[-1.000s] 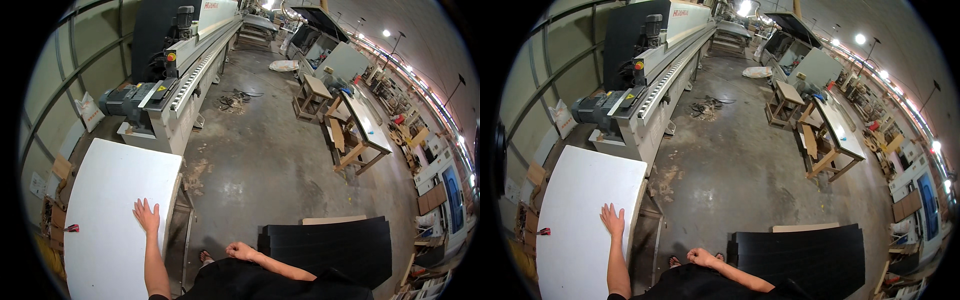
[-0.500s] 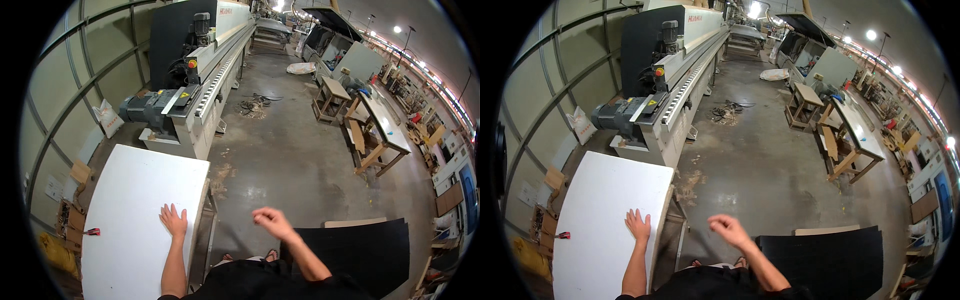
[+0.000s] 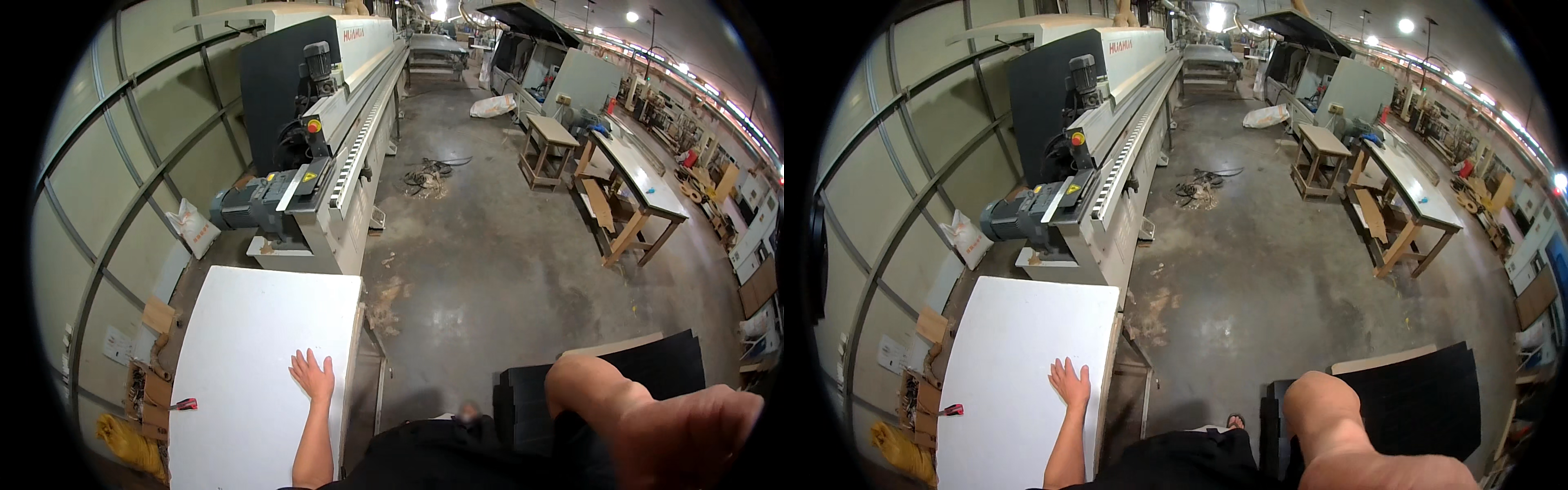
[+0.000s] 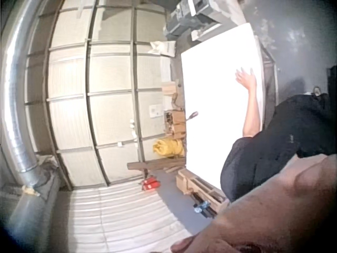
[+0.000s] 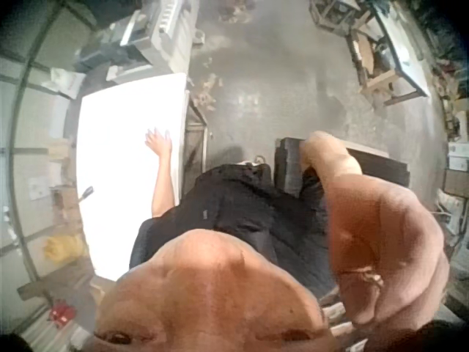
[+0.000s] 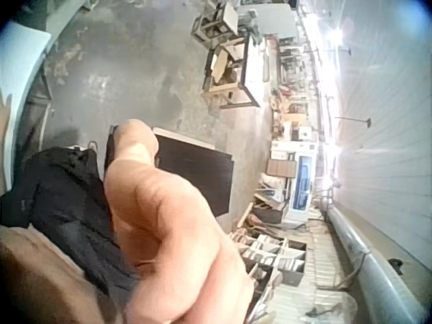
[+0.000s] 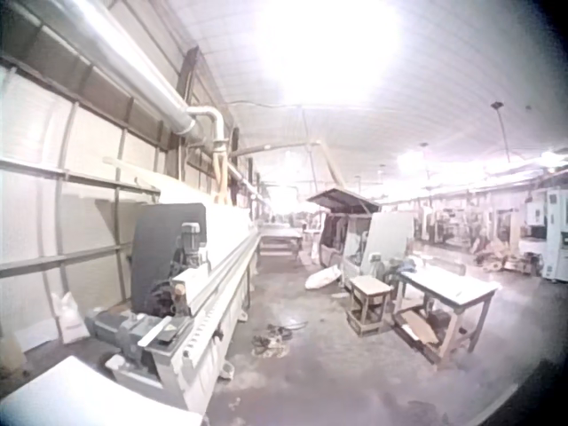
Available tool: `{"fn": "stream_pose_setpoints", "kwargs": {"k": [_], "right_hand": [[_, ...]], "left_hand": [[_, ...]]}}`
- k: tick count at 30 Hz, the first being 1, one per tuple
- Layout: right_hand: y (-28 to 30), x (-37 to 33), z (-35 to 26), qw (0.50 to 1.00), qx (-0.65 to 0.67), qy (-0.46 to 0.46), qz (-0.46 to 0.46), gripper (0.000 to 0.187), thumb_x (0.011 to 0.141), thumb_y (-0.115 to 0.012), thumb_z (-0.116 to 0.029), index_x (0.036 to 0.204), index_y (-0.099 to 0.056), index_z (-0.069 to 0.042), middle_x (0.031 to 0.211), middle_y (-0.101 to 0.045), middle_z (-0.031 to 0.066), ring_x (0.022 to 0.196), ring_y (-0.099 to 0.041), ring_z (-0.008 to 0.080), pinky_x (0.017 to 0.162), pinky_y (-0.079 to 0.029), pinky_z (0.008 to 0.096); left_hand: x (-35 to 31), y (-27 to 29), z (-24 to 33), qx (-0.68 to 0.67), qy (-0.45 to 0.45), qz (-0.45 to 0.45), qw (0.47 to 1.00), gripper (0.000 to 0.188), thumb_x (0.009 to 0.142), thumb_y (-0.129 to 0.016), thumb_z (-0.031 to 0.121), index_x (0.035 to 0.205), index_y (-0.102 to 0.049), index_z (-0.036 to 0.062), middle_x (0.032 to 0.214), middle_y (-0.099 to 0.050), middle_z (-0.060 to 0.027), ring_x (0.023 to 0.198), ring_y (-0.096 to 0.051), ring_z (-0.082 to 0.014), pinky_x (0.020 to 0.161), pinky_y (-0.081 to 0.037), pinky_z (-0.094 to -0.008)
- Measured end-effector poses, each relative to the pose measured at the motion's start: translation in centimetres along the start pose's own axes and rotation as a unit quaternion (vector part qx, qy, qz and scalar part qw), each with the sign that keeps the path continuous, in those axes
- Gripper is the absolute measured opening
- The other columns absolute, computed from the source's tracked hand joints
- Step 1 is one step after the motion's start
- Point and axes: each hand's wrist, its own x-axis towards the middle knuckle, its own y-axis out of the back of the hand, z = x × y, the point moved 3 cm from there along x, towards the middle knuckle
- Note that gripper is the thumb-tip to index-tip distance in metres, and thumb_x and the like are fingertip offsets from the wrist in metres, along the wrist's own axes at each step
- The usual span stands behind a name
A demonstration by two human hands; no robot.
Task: The person takes long black wooden boards one by one from an edge-banding machine and stacks them onto a pile on the floor.
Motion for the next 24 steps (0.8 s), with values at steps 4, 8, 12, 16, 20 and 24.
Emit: {"fn": "stream_pose_setpoints", "kwargs": {"k": [4, 8, 12, 16, 20, 24], "right_hand": [[0.1, -0.3, -1.2, 1.0, -0.009, 0.029, 0.001, 0.02, 0.077, -0.052, 0.003, 0.094, -0.061, 0.0, 0.086, -0.058, 0.0153, 0.079, -0.055, 0.0233, 0.069, -0.046, 0.0322], [1.7, -0.1, -0.7, 0.999, -0.044, 0.0, -0.01, 0.019, 0.077, -0.052, 0.002, 0.094, -0.061, -0.001, 0.086, -0.058, 0.0147, 0.079, -0.055, 0.023, 0.069, -0.045, 0.0322], [2.4, 0.6, -3.1, 0.998, -0.027, 0.052, -0.016, 0.019, 0.077, -0.053, 0.002, 0.094, -0.061, -0.001, 0.085, -0.058, 0.0142, 0.079, -0.055, 0.0228, 0.069, -0.045, 0.0322], [2.9, 0.5, -3.6, 0.996, -0.058, 0.064, -0.029, 0.018, 0.078, -0.053, 0.001, 0.094, -0.062, -0.001, 0.085, -0.057, 0.0136, 0.078, -0.054, 0.0225, 0.069, -0.045, 0.0322], [3.8, 1.7, -3.1, 0.995, -0.077, 0.06, 0.002, 0.018, 0.078, -0.053, 0.001, 0.094, -0.062, -0.001, 0.085, -0.057, 0.0131, 0.078, -0.054, 0.0222, 0.069, -0.044, 0.0322], [4.0, 1.5, -3.6, 0.994, -0.078, 0.071, -0.014, 0.017, 0.079, -0.053, 0.0, 0.093, -0.062, -0.002, 0.084, -0.057, 0.0125, 0.078, -0.054, 0.022, 0.069, -0.044, 0.0323]], "left_hand": [[0.3, -0.5, -0.3, -0.015, 0.012, 0.012, 1.0, 0.06, 0.081, -0.06, 0.037, 0.128, -0.048, 0.0017, 0.139, -0.036, -0.0234, 0.134, -0.024, -0.0387, 0.111, -0.012, -0.0526], [-0.1, -2.4, -1.2, 0.039, -0.023, 0.045, 0.998, 0.056, 0.081, -0.062, 0.036, 0.124, -0.052, 0.0026, 0.137, -0.04, -0.0235, 0.13, -0.031, -0.0383, 0.109, -0.016, -0.0546], [-0.2, -2.6, -2.5, -0.029, -0.016, 0.081, 0.996, 0.057, 0.077, -0.066, 0.03, 0.125, -0.051, 0.0015, 0.138, -0.038, -0.0238, 0.132, -0.028, -0.0394, 0.109, -0.016, -0.0549], [-0.1, -2.4, 0.1, -0.035, -0.015, 0.057, 0.998, 0.054, 0.079, -0.064, 0.027, 0.123, -0.05, -0.0012, 0.137, -0.039, -0.0225, 0.131, -0.029, -0.0386, 0.11, -0.016, -0.0528], [-0.2, 0.7, 0.8, -0.008, 0.004, 0.036, 0.999, 0.051, 0.08, -0.061, 0.025, 0.122, -0.051, -0.0023, 0.137, -0.039, -0.0223, 0.13, -0.03, -0.0381, 0.11, -0.017, -0.0513], [-0.8, -0.3, 0.5, -0.016, 0.013, 0.028, 0.999, 0.051, 0.081, -0.061, 0.025, 0.123, -0.051, -0.0021, 0.137, -0.039, -0.0224, 0.13, -0.029, -0.0384, 0.11, -0.016, -0.0508]]}}
